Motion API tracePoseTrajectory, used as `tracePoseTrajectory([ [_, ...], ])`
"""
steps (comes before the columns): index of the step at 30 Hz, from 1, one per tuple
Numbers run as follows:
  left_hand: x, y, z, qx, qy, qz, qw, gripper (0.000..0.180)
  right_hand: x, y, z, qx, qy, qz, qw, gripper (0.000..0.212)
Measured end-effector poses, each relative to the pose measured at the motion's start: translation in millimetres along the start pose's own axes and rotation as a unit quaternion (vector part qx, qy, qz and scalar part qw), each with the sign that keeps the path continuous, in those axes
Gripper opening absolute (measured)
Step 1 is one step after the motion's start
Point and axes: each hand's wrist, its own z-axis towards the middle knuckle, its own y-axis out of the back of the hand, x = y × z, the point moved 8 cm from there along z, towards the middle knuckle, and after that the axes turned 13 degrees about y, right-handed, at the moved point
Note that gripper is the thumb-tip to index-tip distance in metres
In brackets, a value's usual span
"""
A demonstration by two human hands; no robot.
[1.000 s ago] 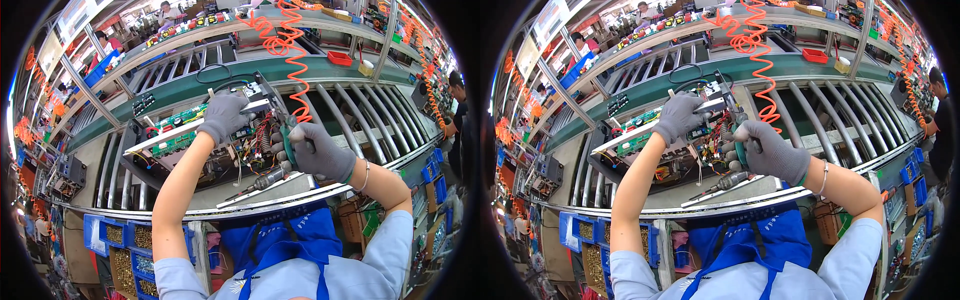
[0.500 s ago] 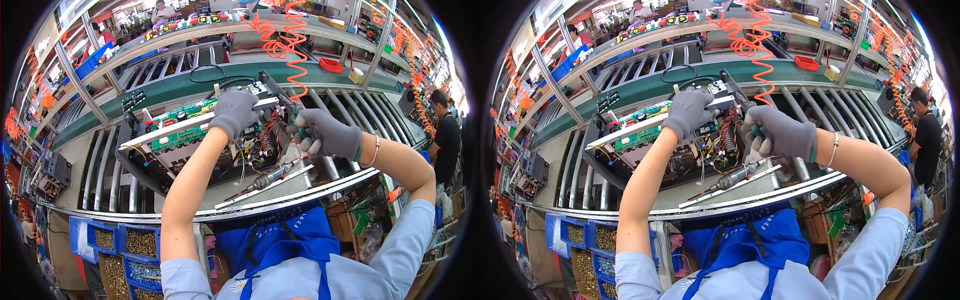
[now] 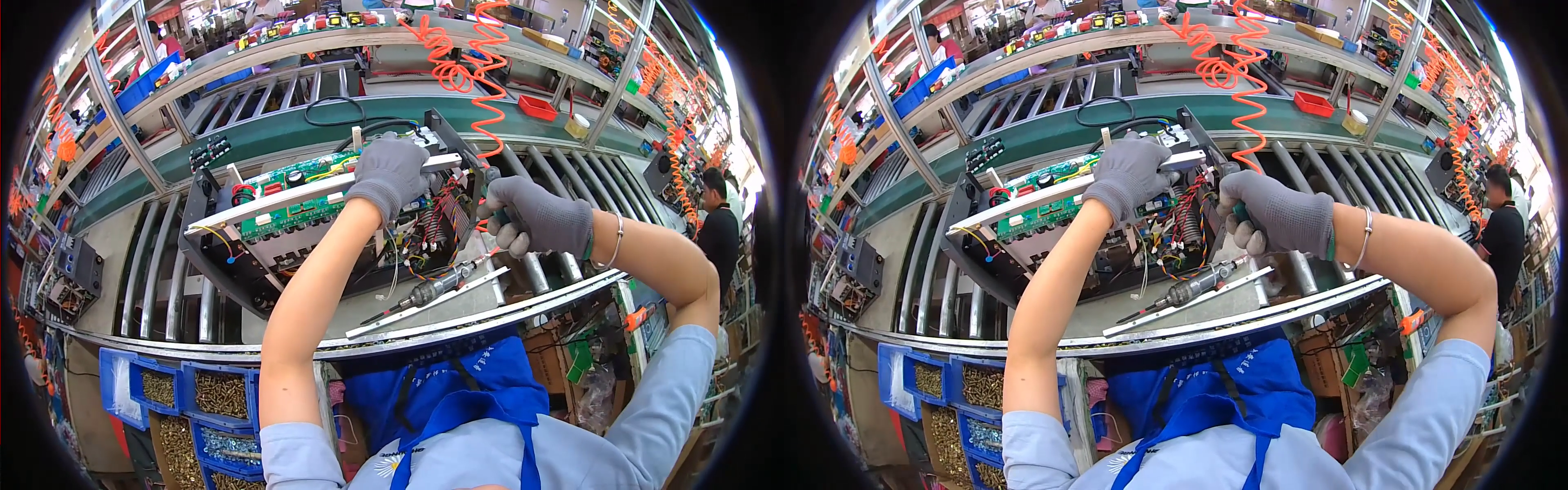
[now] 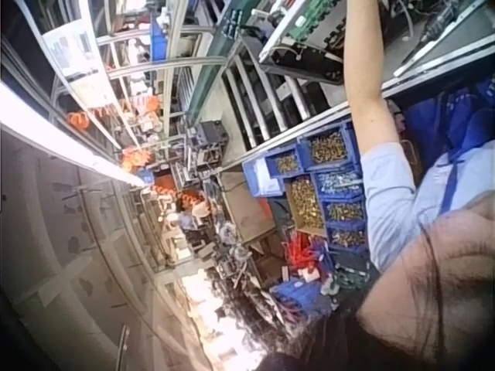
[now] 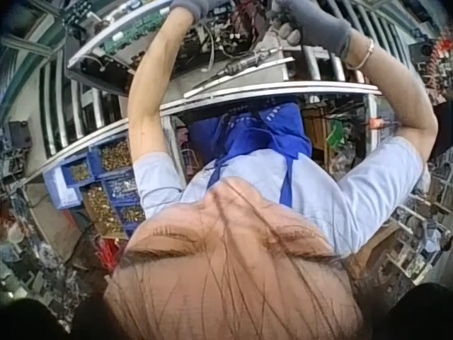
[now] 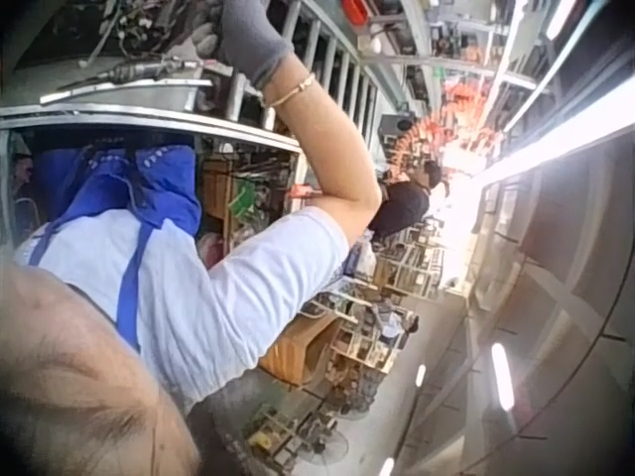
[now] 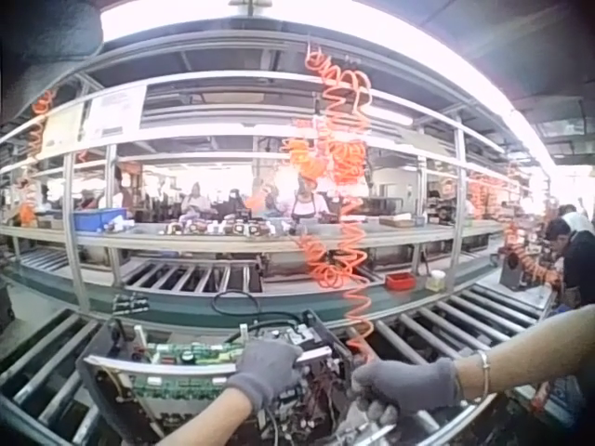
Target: The person assembles an electronic component by securing a PCB into a housing with screws using a pneumatic screwdriver.
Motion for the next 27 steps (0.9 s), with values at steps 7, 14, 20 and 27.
tracePoseTrajectory([
  [7, 0, 0, 0, 0.006, 0.002, -0.01, 1.0, 0.03, 4, -3, 1, -0.049, -0.001, -0.129, 0.99, 0.023],
  [14, 0, 2, 2, 0.004, -0.004, -0.056, 0.998, 0.031, 12, -12, 2, -0.034, 0.007, -0.181, 0.983, 0.018],
  [20, 1, -4, 8, 0.027, 0.009, -0.045, 0.999, 0.034, 4, -4, 0, 0.04, 0.011, -0.026, 0.999, 0.023],
  [27, 5, -4, 4, 0.019, -0.001, -0.032, 0.999, 0.034, -29, -3, 2, 0.084, 0.06, 0.03, 0.994, 0.019],
])
